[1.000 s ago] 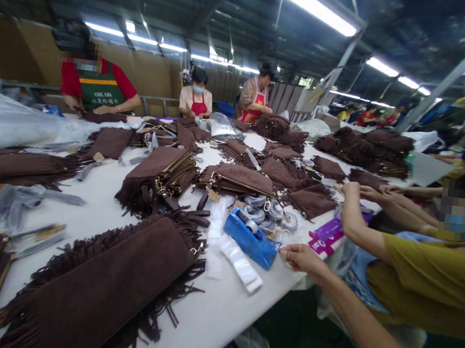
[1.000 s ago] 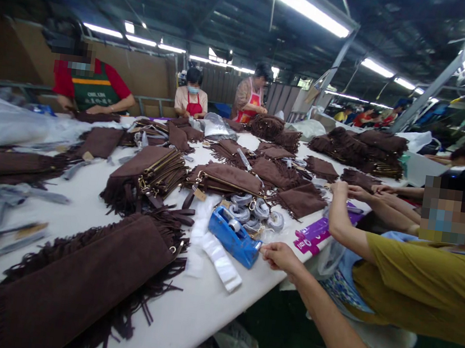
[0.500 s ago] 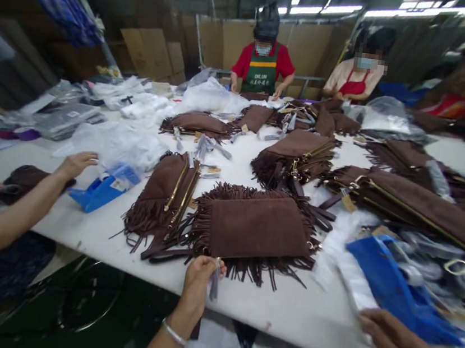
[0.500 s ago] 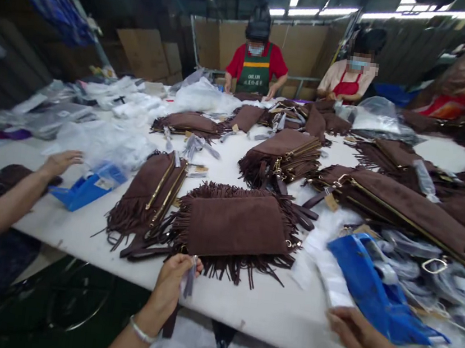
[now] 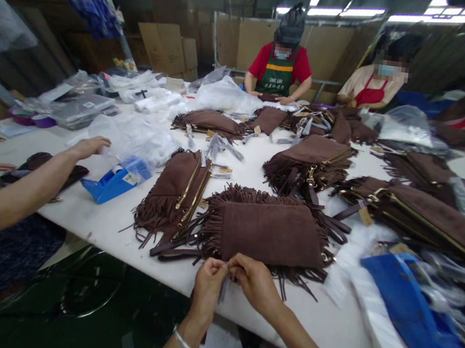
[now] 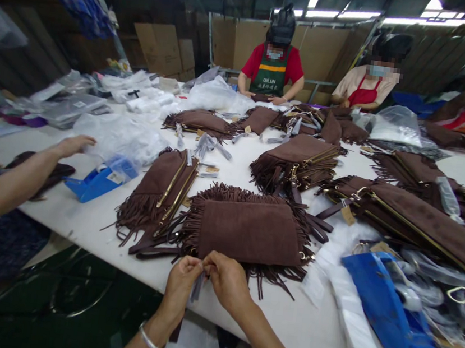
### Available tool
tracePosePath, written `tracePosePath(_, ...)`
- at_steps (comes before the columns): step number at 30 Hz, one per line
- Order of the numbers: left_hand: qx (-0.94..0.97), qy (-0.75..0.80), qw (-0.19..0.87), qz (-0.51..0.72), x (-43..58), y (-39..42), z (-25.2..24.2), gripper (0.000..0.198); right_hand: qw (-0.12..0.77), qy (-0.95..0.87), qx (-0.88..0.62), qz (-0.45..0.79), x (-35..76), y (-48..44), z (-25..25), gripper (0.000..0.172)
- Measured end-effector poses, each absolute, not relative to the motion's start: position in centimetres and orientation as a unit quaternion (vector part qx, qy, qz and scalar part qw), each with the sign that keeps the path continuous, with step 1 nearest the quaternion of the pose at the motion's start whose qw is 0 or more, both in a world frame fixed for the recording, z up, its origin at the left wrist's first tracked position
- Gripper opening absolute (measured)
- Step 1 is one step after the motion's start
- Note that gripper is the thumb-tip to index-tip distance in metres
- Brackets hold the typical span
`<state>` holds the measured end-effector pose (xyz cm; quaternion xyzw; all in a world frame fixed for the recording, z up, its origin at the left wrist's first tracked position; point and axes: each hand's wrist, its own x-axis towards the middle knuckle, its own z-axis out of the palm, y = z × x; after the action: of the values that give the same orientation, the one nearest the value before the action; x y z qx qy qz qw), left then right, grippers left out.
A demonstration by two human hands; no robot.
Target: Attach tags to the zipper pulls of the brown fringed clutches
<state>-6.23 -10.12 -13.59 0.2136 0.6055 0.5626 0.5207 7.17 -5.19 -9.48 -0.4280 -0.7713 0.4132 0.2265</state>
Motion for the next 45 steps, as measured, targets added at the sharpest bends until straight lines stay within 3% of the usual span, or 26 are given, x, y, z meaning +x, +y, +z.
tracePosePath(9,0.249,0.596,0.529,0.550,-7.0,-10.4,-13.4,0.013,0.144,-0.814,-0.484,0.287,5.6,-5.6,-9.0,0.024)
tracePosePath(19,0.214,0.582,0.556,0.554,-7.2,-10.2,-13.5,0.024,0.042,-0.838,-0.503,0.206,4.4,-4.9,-7.5,0.015)
tracePosePath(30,0.136,0.536,0.584,0.595,-6.7,-10.1,-13.3,0.024,0.090,-0.831,-0.496,0.236,5.0,-5.8,-7.2,0.031)
tracePosePath(38,0.105,0.523,0.594,0.603,-6.6,-9.9,-13.8,0.023,0.080,-0.835,-0.526,0.140,3.9,-6.8,-6.8,0.027)
tracePosePath(45,0.108,0.506,0.595,0.615,-6.3,-10.2,-13.3,0.023,0.138,-0.847,-0.497,0.130,4.4,-7.0,-7.5,0.025)
